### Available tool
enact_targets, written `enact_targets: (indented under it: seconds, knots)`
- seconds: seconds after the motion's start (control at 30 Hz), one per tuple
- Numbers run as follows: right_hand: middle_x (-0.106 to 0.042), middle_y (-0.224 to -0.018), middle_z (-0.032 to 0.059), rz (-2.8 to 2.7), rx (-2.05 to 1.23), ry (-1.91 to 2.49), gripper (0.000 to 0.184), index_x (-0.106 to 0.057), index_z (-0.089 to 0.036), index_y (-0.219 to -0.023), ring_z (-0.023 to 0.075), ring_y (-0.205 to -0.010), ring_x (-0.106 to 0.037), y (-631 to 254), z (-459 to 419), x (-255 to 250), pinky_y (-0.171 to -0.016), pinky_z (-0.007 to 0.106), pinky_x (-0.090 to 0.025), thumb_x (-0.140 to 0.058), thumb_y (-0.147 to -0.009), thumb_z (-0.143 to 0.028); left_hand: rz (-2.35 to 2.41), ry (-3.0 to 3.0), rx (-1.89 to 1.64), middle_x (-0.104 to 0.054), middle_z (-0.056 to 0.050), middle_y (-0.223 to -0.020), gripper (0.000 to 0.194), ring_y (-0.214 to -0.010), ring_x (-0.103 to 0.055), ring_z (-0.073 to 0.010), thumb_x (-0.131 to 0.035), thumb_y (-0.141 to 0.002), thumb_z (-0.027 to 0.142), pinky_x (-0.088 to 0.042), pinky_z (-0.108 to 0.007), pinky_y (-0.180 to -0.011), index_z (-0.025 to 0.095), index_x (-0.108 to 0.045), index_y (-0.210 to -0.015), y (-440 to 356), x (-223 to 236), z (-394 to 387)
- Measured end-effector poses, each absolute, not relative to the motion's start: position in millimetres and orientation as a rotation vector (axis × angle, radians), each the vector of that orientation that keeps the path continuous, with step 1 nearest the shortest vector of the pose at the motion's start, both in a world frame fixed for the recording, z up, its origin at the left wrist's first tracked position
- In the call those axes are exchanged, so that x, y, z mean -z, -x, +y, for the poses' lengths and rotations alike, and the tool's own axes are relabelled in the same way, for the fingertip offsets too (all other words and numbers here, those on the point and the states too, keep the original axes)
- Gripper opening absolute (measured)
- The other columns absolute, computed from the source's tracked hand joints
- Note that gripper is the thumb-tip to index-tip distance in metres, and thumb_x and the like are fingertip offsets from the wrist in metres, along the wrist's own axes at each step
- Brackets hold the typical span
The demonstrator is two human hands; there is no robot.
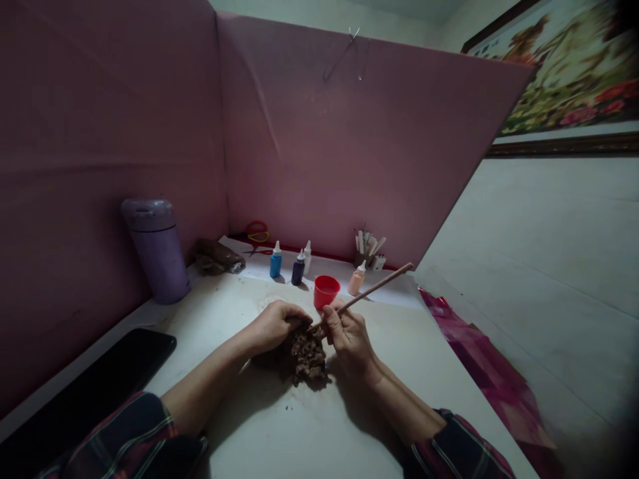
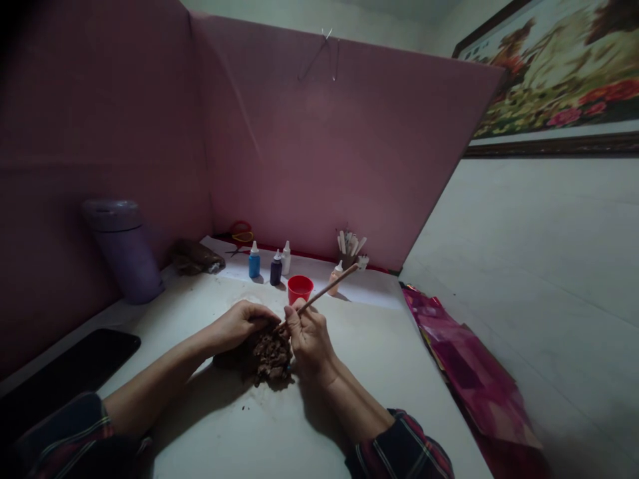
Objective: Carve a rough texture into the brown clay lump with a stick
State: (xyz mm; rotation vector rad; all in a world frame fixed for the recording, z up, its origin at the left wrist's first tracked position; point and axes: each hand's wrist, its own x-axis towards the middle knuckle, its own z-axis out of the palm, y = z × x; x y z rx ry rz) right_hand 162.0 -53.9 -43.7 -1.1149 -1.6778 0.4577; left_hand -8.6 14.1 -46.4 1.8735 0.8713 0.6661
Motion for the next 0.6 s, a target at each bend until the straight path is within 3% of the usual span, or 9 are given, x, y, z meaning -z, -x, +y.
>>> enact_targets:
  seconds: [0.27,0.6]
  knots:
    - [-0.05,-0.061,-0.0016,-1.838,-0.399,1.091,0.031,-0.046,-0.02,-0.07,0.0125,-0.055,-0.048,-161.4,-56.0,37.2,-0.052,0.024,-0.039,-0.039,-0.097,-0.031,0.857,-1.9,-0.669,-0.075,-0.007,-0.088,0.03,-0.079,-0.065,-0.0188,-0.054,-0.079,0.03,-0.048,-0.027,-0.074,0.012,-0.075,-0.093,9.9,51.2,16.6]
    - [-0.05,-0.059,-0.0009,-2.007,-0.024,1.016,0.025,-0.05,-0.021,-0.074,0.0136,-0.053,-0.048,-159.0,-65.0,40.2,-0.054,0.026,-0.038,-0.04,-0.096,-0.025,0.838,-1.934,-0.65,-0.075,-0.007,-0.087,0.032,-0.079,-0.065,-0.0198,-0.052,-0.078,0.027,-0.048,-0.027,-0.073,0.012,-0.075,-0.092,9.9,47.5,14.7]
